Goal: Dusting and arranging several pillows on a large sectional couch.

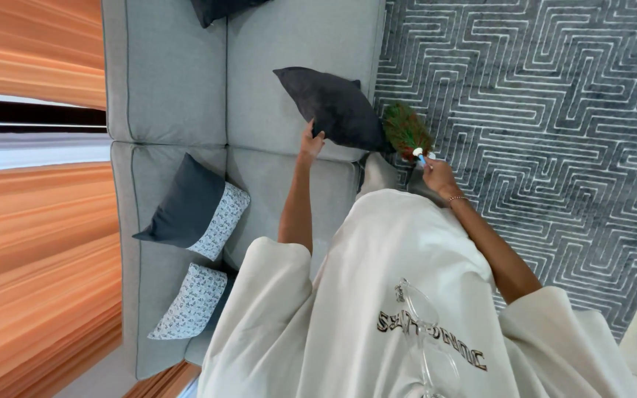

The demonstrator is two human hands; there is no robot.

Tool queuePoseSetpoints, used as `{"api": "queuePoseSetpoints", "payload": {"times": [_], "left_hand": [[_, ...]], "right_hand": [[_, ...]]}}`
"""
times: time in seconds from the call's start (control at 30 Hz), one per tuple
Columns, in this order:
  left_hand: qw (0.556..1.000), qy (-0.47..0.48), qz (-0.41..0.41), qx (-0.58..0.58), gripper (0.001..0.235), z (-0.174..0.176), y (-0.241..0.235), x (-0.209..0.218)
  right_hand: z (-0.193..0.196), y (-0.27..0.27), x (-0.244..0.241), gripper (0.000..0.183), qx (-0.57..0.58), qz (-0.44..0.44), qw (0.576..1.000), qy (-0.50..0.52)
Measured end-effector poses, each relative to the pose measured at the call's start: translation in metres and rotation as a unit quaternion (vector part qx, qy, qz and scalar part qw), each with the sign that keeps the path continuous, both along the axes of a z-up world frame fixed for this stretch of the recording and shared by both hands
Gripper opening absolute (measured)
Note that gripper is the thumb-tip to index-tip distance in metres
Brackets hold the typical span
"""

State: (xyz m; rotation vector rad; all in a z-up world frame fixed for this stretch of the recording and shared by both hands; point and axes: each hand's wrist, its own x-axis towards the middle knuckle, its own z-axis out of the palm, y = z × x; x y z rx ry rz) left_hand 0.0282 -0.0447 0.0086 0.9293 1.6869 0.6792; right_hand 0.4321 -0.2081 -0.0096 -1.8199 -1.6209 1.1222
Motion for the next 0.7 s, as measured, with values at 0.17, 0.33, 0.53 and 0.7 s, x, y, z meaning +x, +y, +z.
{"api": "queuePoseSetpoints", "payload": {"times": [0.17,0.33,0.53,0.7], "left_hand": [[0.999,-0.024,0.016,0.014,0.068,-0.006,-0.001,-0.003],[0.999,-0.027,0.018,-0.003,0.070,-0.006,0.002,-0.005],[0.998,-0.052,0.024,-0.014,0.068,-0.005,0.003,0.003],[0.997,-0.059,0.038,-0.030,0.068,-0.003,0.001,0.006]], "right_hand": [[0.161,0.041,-0.022,0.035,0.026,0.007,0.994,0.107],[0.185,0.053,-0.023,0.038,0.013,0.045,0.990,0.131],[0.053,0.030,-0.012,0.038,0.042,-0.005,0.998,0.046],[0.132,0.043,-0.013,0.036,0.038,-0.023,0.992,0.116]]}}
